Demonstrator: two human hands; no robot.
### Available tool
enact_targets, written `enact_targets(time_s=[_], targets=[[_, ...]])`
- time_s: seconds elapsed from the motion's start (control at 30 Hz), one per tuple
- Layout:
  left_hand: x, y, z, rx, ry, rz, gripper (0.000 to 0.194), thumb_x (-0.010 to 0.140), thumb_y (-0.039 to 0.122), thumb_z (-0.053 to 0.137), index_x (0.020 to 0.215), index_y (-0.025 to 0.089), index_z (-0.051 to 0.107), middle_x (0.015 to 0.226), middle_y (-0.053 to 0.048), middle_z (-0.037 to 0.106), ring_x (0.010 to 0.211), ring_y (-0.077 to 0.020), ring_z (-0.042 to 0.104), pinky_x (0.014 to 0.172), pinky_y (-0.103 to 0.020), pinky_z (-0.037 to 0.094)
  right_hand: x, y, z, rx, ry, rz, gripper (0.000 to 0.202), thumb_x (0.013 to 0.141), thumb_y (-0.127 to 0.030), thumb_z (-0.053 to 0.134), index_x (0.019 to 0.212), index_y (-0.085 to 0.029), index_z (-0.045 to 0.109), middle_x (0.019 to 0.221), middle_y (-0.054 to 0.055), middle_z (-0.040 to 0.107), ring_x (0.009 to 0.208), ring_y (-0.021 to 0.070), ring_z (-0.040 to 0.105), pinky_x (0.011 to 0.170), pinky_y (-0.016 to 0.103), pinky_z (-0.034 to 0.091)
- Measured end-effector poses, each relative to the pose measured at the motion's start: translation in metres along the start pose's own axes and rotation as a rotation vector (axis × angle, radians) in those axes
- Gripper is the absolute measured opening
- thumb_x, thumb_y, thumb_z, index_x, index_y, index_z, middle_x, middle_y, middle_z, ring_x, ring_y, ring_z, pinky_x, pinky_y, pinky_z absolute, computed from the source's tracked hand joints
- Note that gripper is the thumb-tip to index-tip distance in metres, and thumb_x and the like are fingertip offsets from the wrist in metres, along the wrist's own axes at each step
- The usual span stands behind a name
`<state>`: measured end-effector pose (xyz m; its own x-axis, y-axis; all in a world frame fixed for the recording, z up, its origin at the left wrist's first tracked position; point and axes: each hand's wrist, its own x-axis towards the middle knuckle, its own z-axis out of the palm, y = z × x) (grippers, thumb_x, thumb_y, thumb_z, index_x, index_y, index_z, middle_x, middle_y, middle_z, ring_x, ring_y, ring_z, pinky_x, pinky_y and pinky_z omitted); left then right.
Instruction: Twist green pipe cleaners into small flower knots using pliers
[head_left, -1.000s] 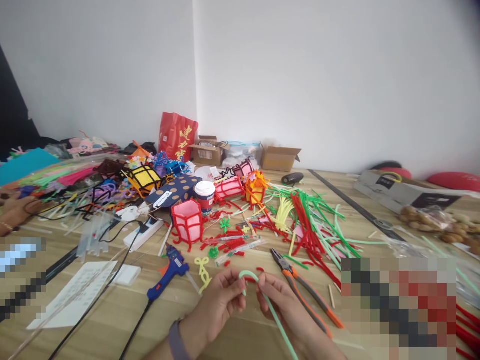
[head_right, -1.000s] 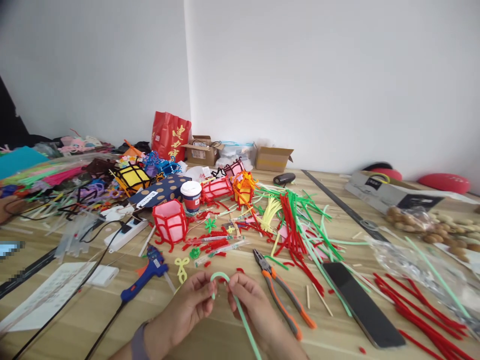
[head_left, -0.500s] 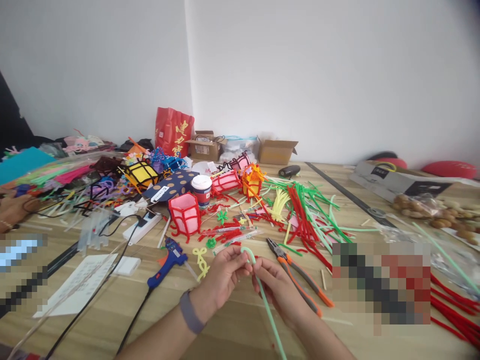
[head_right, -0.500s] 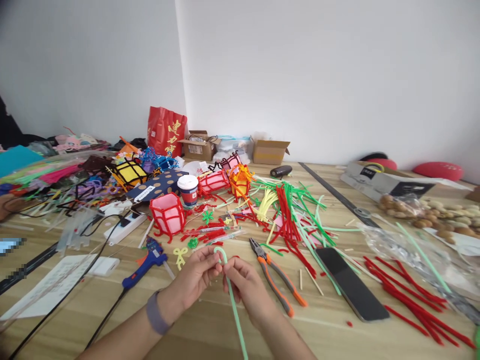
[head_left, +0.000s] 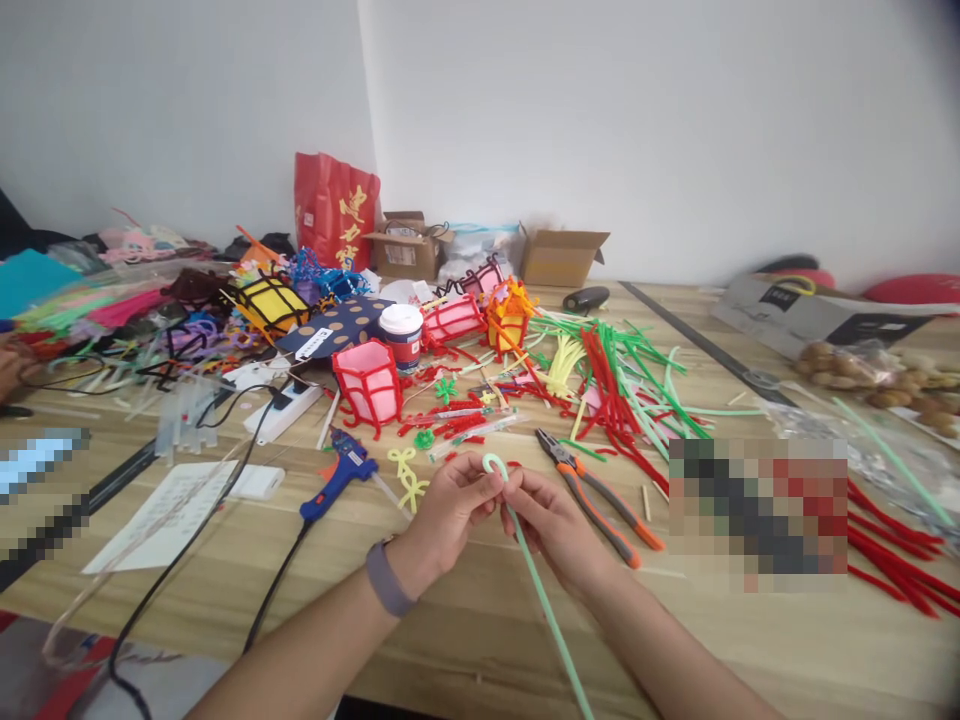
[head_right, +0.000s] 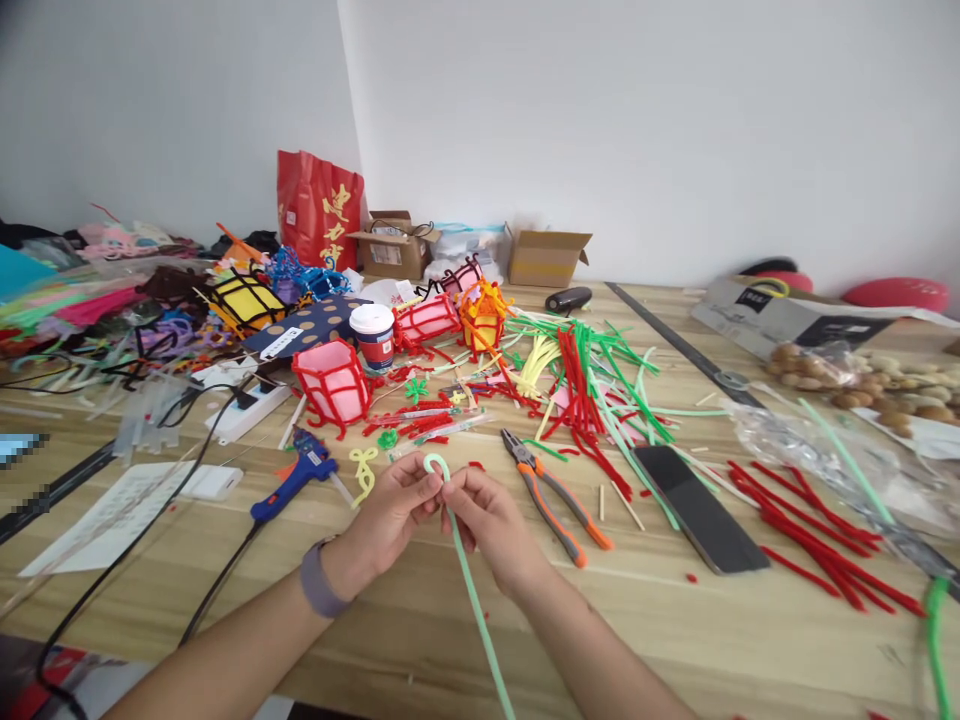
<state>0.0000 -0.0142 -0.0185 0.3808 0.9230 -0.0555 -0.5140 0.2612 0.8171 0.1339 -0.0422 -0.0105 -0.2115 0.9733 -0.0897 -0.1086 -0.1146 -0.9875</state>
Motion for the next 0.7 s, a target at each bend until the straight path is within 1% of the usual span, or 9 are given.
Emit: enact_targets(time_s=[0.07, 0.2, 0.33, 0.43, 0.57, 0.7], targets=[[-0.0001, 0.0010, 0.0009, -0.001, 0.006, -0.003, 0.039, 0.056, 0.037, 0.084, 0.072, 0.014, 0.058, 0.062, 0.005, 0.052, 0.051, -0.0049, 0.042, 0.049, -0.019, 0.035, -0.0005, 0.0002, 0.0001, -0.010, -0.012, -0.013, 0.041, 0.077, -0.057, 0.063, 0.071, -0.017, 0.054, 0.053, -0.005, 0.053, 0.039, 0.0041, 0.032, 0.039, 0.019, 0.021], [-0.0003, 0.0011, 0.0027, 0.015, -0.049, -0.036, 0.039, 0.059, 0.042, 0.082, 0.069, 0.013, 0.058, 0.058, 0.005, 0.049, 0.049, -0.0055, 0.040, 0.046, -0.020, 0.036, -0.0005, 0.0016, 0.0008, -0.011, -0.025, -0.009, 0.042, 0.077, -0.058, 0.062, 0.071, -0.017, 0.054, 0.052, -0.006, 0.052, 0.038, 0.0035, 0.031, 0.039, 0.019, 0.020], [-0.0012, 0.0000, 0.0028, -0.011, -0.093, -0.066, 0.038, 0.060, 0.043, 0.081, 0.069, 0.012, 0.060, 0.061, 0.002, 0.052, 0.050, -0.0074, 0.047, 0.047, -0.022, 0.041, 0.0003, 0.0017, 0.0012, 0.019, -0.039, 0.022, 0.045, 0.074, -0.059, 0.065, 0.069, -0.016, 0.053, 0.053, -0.005, 0.053, 0.039, 0.0033, 0.030, 0.039, 0.019, 0.020], [-0.0019, -0.0009, 0.0014, -0.046, -0.155, -0.113, 0.036, 0.063, 0.041, 0.079, 0.065, 0.012, 0.059, 0.060, 0.001, 0.052, 0.050, -0.0096, 0.051, 0.047, -0.023, 0.045, 0.0001, 0.0003, 0.0009, 0.054, -0.075, 0.060, 0.047, 0.070, -0.061, 0.068, 0.070, -0.016, 0.055, 0.051, -0.005, 0.052, 0.040, 0.0038, 0.031, 0.039, 0.019, 0.019], [-0.0032, 0.0010, 0.0011, -0.069, -0.207, -0.173, 0.033, 0.062, 0.036, 0.080, 0.064, 0.013, 0.057, 0.057, 0.002, 0.052, 0.049, -0.0112, 0.054, 0.047, -0.024, 0.048, -0.0002, -0.0011, -0.0001, 0.050, -0.131, 0.093, 0.047, 0.068, -0.060, 0.070, 0.068, -0.016, 0.054, 0.048, -0.005, 0.052, 0.037, 0.0036, 0.030, 0.038, 0.019, 0.019], [-0.0035, 0.0025, 0.0010, -0.078, -0.225, -0.168, 0.033, 0.062, 0.037, 0.080, 0.063, 0.012, 0.058, 0.057, 0.001, 0.052, 0.049, -0.0116, 0.055, 0.046, -0.024, 0.049, 0.0001, -0.0003, -0.0007, 0.043, -0.135, 0.107, 0.046, 0.069, -0.059, 0.070, 0.068, -0.016, 0.053, 0.048, -0.005, 0.052, 0.036, 0.0037, 0.032, 0.037, 0.019, 0.019]])
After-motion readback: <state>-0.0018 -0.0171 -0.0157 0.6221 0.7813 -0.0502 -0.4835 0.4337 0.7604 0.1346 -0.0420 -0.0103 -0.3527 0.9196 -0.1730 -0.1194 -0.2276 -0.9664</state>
